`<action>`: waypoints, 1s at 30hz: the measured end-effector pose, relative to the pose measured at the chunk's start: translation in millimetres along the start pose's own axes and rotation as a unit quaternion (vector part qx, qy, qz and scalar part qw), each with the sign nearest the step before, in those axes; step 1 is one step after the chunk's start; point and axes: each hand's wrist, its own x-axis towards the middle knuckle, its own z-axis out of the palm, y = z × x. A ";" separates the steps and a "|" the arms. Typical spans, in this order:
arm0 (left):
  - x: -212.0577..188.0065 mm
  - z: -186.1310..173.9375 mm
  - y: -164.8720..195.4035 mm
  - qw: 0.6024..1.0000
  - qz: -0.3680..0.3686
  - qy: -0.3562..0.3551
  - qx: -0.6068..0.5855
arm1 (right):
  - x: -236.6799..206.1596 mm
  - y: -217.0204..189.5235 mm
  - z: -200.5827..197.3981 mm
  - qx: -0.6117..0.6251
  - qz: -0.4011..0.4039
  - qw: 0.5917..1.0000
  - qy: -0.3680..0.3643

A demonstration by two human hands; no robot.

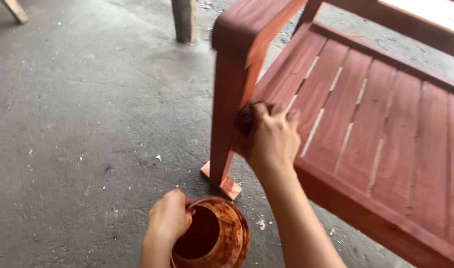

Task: The person wipes a reddish-brown stain onto wooden benches and chairs using a cloth, dipping the cloth into a bucket of stain between sections. They work along the seat slats, edges, legs, and backrest rails of several furniture pieces, moving between items as they coat the surfaces.

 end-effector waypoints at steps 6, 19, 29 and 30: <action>-44.8 -7.3 41.3 0.998 -0.029 -0.017 -0.045 | -25.8 -5.2 -0.9 0.119 -0.043 0.990 -0.058; -171.4 -25.0 93.0 0.997 -0.070 -0.017 0.028 | -182.8 140.0 -22.5 0.056 0.007 0.976 -0.208; -207.8 -11.2 151.0 1.000 0.015 -0.020 0.017 | -265.2 255.4 -58.5 0.026 0.124 0.973 -0.193; -211.1 -10.2 161.0 0.999 0.010 -0.030 0.011 | -268.3 262.7 -62.6 0.027 0.124 0.975 -0.180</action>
